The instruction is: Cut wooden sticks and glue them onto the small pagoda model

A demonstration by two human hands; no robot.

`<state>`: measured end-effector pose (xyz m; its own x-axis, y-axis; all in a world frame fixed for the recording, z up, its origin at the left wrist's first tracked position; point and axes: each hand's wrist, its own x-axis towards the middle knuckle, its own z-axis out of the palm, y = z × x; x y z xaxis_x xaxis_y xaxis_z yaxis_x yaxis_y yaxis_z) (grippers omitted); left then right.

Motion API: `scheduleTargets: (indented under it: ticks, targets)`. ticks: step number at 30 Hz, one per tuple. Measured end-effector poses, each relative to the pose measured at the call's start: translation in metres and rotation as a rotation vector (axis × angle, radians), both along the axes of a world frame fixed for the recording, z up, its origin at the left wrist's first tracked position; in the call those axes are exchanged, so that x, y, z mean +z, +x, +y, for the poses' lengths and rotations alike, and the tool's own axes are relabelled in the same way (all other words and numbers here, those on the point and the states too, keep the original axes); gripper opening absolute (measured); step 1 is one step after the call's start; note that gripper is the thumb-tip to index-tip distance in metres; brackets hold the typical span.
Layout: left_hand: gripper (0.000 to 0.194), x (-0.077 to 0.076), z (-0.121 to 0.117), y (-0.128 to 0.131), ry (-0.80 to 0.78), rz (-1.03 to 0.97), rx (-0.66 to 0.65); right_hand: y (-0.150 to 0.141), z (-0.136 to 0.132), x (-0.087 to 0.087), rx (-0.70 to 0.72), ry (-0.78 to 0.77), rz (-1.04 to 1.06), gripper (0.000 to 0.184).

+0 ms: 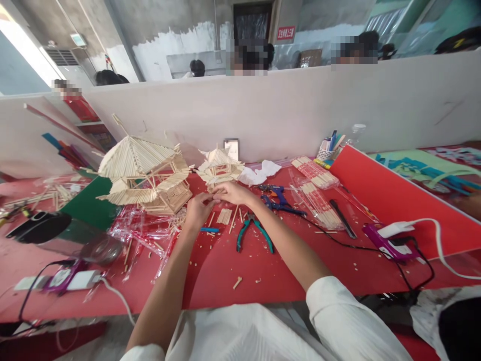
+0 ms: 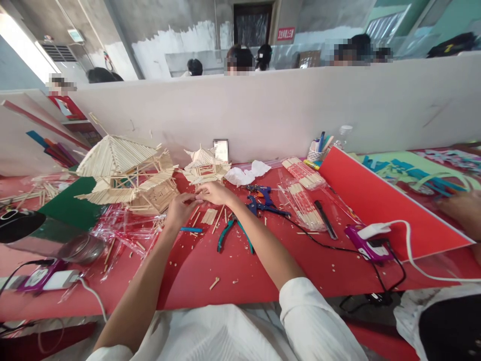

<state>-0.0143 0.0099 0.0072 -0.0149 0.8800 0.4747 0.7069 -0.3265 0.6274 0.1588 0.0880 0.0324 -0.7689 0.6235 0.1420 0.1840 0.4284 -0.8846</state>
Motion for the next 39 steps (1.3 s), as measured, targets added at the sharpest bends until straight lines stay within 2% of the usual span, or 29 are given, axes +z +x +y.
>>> scheduleTargets:
  ticks: [4,7,10,12,16,18,19,22,27,29,33,39]
  targets:
    - [0.026,0.006,-0.004,-0.003,0.006,0.17,0.013,0.002,0.004,-0.006,0.081,-0.062,-0.038,0.028]
    - [0.024,0.018,-0.009,-0.01,0.0,0.191,0.005,0.007,0.006,-0.007,0.119,-0.13,-0.058,0.036]
    - [0.023,0.032,-0.014,-0.017,0.008,0.032,0.008,0.01,0.004,-0.005,0.191,-0.19,-0.12,0.047]
    - [0.024,0.039,-0.016,-0.019,0.002,-0.124,-0.023,0.009,0.002,-0.004,0.296,-0.238,-0.186,0.053]
    - [0.022,0.043,-0.017,-0.024,-0.002,-0.36,-0.087,0.008,-0.002,0.001,0.58,-0.289,-0.313,0.045]
    - [0.023,0.043,-0.016,-0.029,-0.017,-0.392,-0.097,0.014,-0.003,0.008,0.658,-0.306,-0.328,0.043]
    - [0.023,0.043,-0.016,-0.032,-0.027,-0.379,-0.095,0.019,-0.003,0.013,0.656,-0.298,-0.311,0.044]
    - [0.025,0.039,-0.012,-0.041,-0.075,-0.25,-0.104,0.038,-0.005,0.033,0.535,-0.22,-0.143,0.042]
    - [0.028,0.024,-0.007,-0.03,-0.226,-0.074,-0.285,0.055,-0.015,0.06,0.452,-0.109,0.148,0.037]
    - [0.027,0.021,-0.008,-0.019,-0.27,-0.088,-0.362,0.05,-0.019,0.061,0.474,-0.087,0.169,0.038]
    - [0.026,0.021,-0.012,-0.005,-0.286,-0.181,-0.493,0.028,-0.022,0.05,0.493,-0.084,0.099,0.04]
    - [0.024,0.025,-0.013,-0.005,-0.262,-0.289,-0.442,0.009,-0.027,0.039,0.393,-0.097,0.149,0.038]
